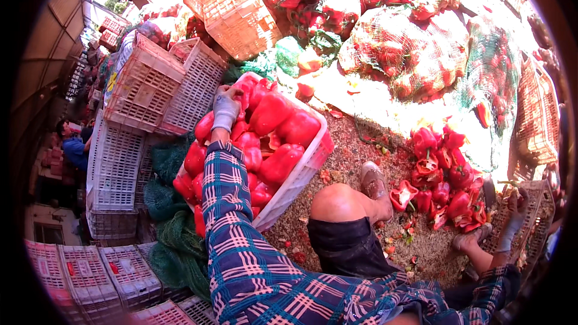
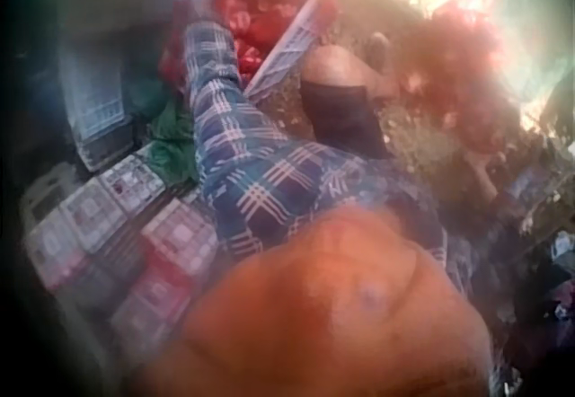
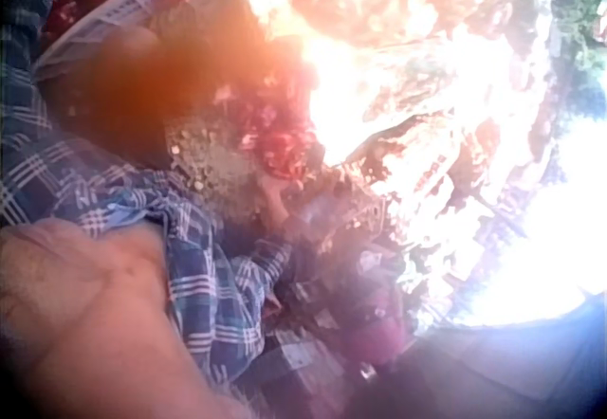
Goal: The person cleans red bell peppers by cutting them open with a knife, removing the seeds and stems by hand, and placing the cleaned pieces into a crate.
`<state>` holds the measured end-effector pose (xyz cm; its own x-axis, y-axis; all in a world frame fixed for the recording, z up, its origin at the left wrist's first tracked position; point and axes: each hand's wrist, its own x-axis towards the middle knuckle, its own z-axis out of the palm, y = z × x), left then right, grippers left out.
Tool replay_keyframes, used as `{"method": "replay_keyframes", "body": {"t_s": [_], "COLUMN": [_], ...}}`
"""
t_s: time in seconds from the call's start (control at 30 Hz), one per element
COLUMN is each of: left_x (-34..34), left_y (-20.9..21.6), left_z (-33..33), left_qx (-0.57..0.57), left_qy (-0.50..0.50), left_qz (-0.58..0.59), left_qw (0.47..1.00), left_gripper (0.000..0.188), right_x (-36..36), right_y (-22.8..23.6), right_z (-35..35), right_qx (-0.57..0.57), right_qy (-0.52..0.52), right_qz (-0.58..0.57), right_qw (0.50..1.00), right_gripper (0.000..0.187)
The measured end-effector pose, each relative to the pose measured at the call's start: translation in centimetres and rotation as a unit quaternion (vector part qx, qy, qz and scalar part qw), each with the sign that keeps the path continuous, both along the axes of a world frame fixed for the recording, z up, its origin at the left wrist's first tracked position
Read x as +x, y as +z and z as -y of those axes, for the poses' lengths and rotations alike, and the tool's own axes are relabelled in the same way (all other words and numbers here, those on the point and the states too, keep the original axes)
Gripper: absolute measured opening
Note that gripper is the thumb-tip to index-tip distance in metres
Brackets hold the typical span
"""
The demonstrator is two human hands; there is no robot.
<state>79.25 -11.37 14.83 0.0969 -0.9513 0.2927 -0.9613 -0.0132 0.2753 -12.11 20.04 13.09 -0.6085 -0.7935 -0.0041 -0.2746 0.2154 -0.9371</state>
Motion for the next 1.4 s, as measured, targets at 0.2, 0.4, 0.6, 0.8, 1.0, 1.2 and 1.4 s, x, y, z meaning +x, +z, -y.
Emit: {"method": "replay_keyframes", "body": {"t_s": [0.2,0.4,0.6,0.8,1.0,1.2,1.4], "left_x": [1.5,-2.7,-23.4,-38.7,-46.7,-48.5,-48.6], "left_y": [2.6,0.9,8.5,13.9,13.1,5.9,0.1], "left_z": [2.4,1.0,-4.0,-13.2,-17.1,-18.7,-18.3], "left_qx": [0.125,0.074,0.053,0.222,0.307,0.365,0.415], "left_qy": [-0.084,0.008,-0.180,-0.319,-0.275,-0.108,0.003], "left_qz": [-0.184,0.163,-0.136,-0.413,-0.616,-0.750,-0.675], "left_qw": [0.971,0.984,0.973,0.824,0.671,0.541,0.610], "left_gripper": [0.057,0.060,0.046,0.045,0.048,0.047,0.057], "right_x": [3.3,-1.8,-18.5,-11.1,11.7,18.5,17.3], "right_y": [2.3,11.4,12.3,8.0,0.3,-13.4,-16.5], "right_z": [1.1,-0.6,-11.8,0.2,10.7,16.6,10.0], "right_qx": [-0.080,-0.072,0.136,0.434,0.370,0.432,0.234], "right_qy": [-0.060,-0.106,-0.234,0.014,0.277,0.203,0.110], "right_qz": [-0.123,-0.256,-0.462,-0.506,-0.368,-0.216,0.153], "right_qw": [0.987,0.958,0.845,0.745,0.807,0.852,0.954], "right_gripper": [0.026,0.036,0.044,0.057,0.057,0.051,0.034]}}
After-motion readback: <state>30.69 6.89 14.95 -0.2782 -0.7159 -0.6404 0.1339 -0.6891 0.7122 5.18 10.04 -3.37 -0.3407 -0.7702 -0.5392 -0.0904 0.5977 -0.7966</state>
